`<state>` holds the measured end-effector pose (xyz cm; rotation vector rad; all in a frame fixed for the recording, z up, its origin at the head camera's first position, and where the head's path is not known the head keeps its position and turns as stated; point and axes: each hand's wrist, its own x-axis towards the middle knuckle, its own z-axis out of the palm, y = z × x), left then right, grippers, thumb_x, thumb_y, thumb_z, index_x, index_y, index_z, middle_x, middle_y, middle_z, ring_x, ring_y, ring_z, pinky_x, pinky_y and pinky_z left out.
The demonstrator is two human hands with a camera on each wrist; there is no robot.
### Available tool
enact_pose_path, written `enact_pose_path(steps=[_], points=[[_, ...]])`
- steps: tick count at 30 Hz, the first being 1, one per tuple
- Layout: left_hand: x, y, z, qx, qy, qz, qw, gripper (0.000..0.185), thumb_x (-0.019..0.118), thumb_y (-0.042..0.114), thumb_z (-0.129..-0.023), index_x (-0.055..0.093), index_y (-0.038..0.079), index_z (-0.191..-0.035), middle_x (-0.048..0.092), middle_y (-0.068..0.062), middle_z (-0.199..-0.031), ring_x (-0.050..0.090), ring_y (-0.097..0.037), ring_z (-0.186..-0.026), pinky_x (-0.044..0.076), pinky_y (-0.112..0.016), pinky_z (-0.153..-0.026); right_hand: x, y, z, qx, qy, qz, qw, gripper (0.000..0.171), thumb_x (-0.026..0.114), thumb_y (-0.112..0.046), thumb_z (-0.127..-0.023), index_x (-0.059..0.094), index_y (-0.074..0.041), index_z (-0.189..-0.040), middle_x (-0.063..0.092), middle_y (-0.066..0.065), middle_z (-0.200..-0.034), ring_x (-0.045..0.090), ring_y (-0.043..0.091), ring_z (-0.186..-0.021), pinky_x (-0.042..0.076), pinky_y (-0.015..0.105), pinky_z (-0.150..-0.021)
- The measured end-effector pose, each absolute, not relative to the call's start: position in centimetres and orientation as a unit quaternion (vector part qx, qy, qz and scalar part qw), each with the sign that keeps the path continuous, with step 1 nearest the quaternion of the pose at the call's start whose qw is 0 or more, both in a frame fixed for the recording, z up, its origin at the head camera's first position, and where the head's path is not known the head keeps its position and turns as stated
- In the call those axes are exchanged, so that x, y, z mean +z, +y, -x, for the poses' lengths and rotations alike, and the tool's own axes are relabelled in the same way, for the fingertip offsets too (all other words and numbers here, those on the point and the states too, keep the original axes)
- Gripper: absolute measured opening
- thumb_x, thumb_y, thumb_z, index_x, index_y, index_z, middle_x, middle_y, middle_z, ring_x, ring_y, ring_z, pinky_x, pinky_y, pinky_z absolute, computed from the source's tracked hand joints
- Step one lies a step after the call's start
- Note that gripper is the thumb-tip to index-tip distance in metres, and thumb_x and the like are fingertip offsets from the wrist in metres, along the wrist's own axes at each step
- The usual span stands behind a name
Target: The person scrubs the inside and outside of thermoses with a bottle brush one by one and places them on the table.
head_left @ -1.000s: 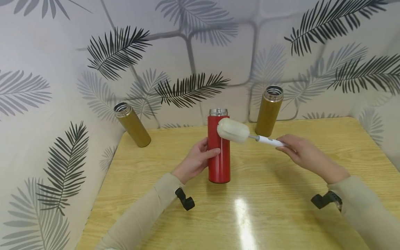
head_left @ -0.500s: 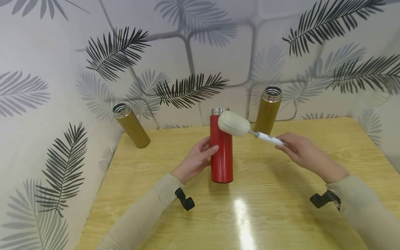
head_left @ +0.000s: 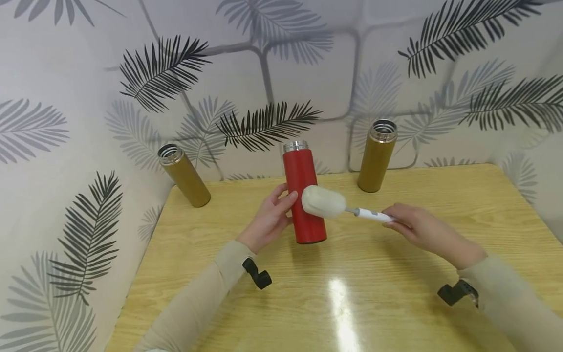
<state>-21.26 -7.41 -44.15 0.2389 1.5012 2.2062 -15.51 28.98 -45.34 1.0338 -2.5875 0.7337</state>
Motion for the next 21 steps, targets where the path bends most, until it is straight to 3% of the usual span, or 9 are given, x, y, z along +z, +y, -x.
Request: enact_pose_path(steps=[7,12,15,21], points=[[-44.0,-8.2,21.8,0.802,0.558,-0.087,0.192,0.048,0.052,0.014,-0.110,0.040,0.010,-0.156,0.056,-0.010,-0.141,0.055,-0.021,-0.126,0.052,-0.044,-0.102,-46.0,29.1,15.1,0.242,-0.885,-0.379,0.124,0.030,0.081,0.005,-0.084,0.074,-0.012,-0.108,0.063,-0.014,-0.091,0.050,-0.003,-0.078,0.051,0.027,-0.064],[-43.9,-8.6,22.0,0.814,0.550,-0.095,0.164,0.056,0.054,0.010,-0.108,0.037,0.023,-0.160,0.058,-0.012,-0.140,0.059,-0.024,-0.123,0.056,-0.045,-0.093,-46.3,29.2,14.7,0.232,-0.880,-0.395,0.124,0.031,0.082,0.004,-0.082,0.074,-0.011,-0.109,0.061,-0.015,-0.091,0.048,-0.004,-0.078,0.050,0.025,-0.063],[-43.9,-8.6,22.0,0.820,0.537,-0.105,0.167,0.063,0.052,0.007,-0.108,0.031,0.029,-0.163,0.056,-0.014,-0.141,0.060,-0.025,-0.122,0.056,-0.046,-0.092,-46.3,29.3,14.7,0.235,-0.878,-0.395,0.131,0.033,0.082,0.005,-0.081,0.073,-0.010,-0.110,0.060,-0.014,-0.091,0.047,-0.004,-0.077,0.049,0.024,-0.062],[-43.9,-8.4,21.7,0.808,0.544,-0.132,0.182,0.063,0.050,0.006,-0.109,0.030,0.028,-0.165,0.050,-0.020,-0.150,0.057,-0.025,-0.126,0.054,-0.052,-0.096,-45.7,29.6,15.3,0.235,-0.878,-0.382,0.167,0.034,0.082,0.006,-0.081,0.073,-0.007,-0.111,0.061,-0.009,-0.091,0.047,-0.001,-0.076,0.047,0.024,-0.059]])
